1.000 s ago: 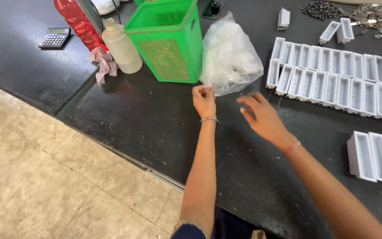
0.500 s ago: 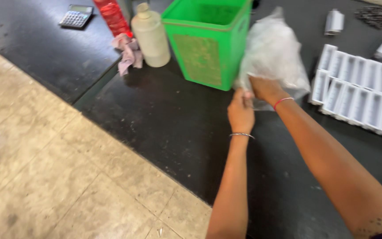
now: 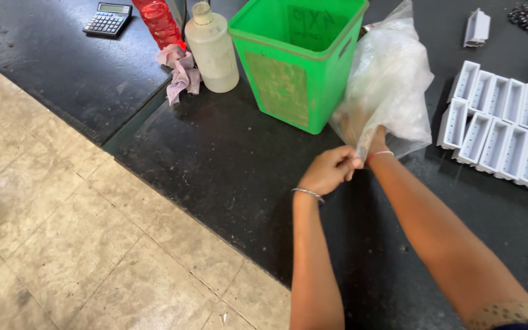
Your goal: The person repeatedly picks up small white plastic trays, places them into clear plastic bags, and sets the packaged units aside on the table. The person also moves a large bag of plastic bags and a green bin to access more packaging material. The task continues with consistent pick-and-place motions throughout the clip.
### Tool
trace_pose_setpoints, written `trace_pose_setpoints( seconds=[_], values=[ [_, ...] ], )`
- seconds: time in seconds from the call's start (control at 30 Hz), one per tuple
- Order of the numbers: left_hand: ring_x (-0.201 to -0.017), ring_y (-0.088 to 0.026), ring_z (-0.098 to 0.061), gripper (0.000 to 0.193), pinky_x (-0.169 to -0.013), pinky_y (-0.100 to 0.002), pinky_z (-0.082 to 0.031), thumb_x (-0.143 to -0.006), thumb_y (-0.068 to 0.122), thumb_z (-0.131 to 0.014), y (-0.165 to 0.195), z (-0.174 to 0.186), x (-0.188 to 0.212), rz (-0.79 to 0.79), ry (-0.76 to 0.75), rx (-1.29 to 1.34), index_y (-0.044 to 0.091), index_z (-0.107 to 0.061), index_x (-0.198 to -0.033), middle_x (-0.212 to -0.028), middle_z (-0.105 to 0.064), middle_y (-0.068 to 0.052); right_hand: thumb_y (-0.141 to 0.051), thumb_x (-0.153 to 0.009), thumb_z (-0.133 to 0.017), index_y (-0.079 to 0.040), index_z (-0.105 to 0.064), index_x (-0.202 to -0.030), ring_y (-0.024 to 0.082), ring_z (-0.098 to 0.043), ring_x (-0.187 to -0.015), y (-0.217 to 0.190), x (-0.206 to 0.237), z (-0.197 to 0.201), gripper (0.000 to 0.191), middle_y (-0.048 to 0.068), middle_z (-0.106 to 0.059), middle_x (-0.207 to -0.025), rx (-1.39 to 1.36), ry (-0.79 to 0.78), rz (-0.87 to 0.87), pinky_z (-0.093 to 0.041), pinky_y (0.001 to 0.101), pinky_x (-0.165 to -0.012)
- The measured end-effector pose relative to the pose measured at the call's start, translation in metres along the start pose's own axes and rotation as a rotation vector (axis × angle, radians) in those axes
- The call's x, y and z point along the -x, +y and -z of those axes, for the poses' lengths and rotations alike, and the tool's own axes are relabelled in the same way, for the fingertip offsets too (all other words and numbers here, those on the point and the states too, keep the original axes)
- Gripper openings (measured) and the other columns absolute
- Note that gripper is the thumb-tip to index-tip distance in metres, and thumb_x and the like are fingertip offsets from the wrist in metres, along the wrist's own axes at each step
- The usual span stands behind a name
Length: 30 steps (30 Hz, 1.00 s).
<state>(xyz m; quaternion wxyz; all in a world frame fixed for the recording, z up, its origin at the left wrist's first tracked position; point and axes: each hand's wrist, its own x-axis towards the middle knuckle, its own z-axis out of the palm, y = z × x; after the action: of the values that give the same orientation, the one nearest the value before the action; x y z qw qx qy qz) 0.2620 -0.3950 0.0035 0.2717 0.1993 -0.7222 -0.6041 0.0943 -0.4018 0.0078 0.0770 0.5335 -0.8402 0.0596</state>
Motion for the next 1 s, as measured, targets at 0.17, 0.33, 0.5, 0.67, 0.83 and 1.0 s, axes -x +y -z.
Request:
trace_pose_setpoints(
  seconds=[0.17, 0.33, 0.5, 0.67, 0.83, 1.0],
  values=[
    [-0.105, -0.032, -0.061, 0.087, -0.092, -0.04, -0.054, -0.065, 0.034, -0.094, 0.026, 0.001, -0.007, 0.018, 0.911, -0.16, 0.004, -0.052, -0.134, -0.133, -0.053, -0.022, -0.046, -0.094, -0.061, -0.001, -0.061, -0.139, 0.044, -0.046, -0.135, 0.013, 0.023, -0.013, 0.063, 0.025, -0.056, -0.142, 0.054, 0.292, 0.11, -0.03, 0.0575, -0.114],
    [-0.146, -0.049, -0.03, 0.131, -0.116, -0.057, -0.032, -0.055, 0.031, -0.099, 0.05, 0.003, -0.062, -0.109, 1.122, -0.407, 0.005, -0.02, -0.156, -0.158, -0.023, -0.03, -0.044, -0.096, -0.057, 0.0, -0.052, -0.147, 0.049, -0.042, -0.134, 0.012, 0.033, -0.016, 0.067, 0.029, -0.05, -0.148, -0.201, 0.384, 0.071, -0.031, 0.058, -0.112],
    [-0.145, -0.05, -0.031, 0.128, -0.108, -0.056, -0.041, -0.062, 0.025, -0.093, 0.05, 0.035, -0.127, -0.025, 1.116, -0.47, 0.01, -0.012, -0.16, -0.164, -0.019, -0.029, -0.042, -0.101, -0.05, 0.005, -0.04, -0.154, 0.049, -0.043, -0.133, 0.017, 0.015, -0.02, 0.072, 0.03, -0.049, -0.147, -0.168, 0.242, 0.022, -0.029, 0.0637, -0.102],
    [-0.139, -0.051, -0.038, 0.126, -0.105, -0.054, -0.048, -0.072, 0.027, -0.089, 0.036, 0.062, -0.177, 0.028, 1.114, -0.533, 0.009, -0.003, -0.162, -0.164, -0.022, -0.029, -0.045, -0.103, -0.048, 0.002, -0.04, -0.155, 0.049, -0.043, -0.135, 0.028, 0.007, -0.033, 0.07, 0.028, -0.051, -0.147, -0.108, 0.308, 0.038, -0.03, 0.0629, -0.11],
    [-0.133, -0.052, -0.049, 0.115, -0.106, -0.053, -0.048, -0.082, 0.034, -0.08, 0.029, 0.067, -0.189, 0.213, 1.045, -0.407, 0.006, -0.007, -0.168, -0.161, -0.027, -0.035, -0.044, -0.105, -0.046, 0.002, -0.039, -0.158, 0.053, -0.042, -0.133, 0.026, 0.007, -0.028, 0.071, 0.03, -0.048, -0.151, -0.098, 0.234, 0.032, -0.03, 0.0654, -0.108],
    [-0.134, -0.052, -0.049, 0.135, -0.107, -0.052, -0.044, -0.061, 0.09, -0.062, 0.014, 0.025, -0.127, 0.353, 0.408, -0.255, -0.001, -0.028, -0.155, -0.154, -0.034, -0.036, -0.047, -0.102, -0.049, -0.001, -0.043, -0.153, 0.054, -0.037, -0.137, 0.033, 0.013, -0.026, 0.069, 0.03, -0.043, -0.152, -0.182, 0.276, 0.041, -0.028, 0.0636, -0.11]
  ],
)
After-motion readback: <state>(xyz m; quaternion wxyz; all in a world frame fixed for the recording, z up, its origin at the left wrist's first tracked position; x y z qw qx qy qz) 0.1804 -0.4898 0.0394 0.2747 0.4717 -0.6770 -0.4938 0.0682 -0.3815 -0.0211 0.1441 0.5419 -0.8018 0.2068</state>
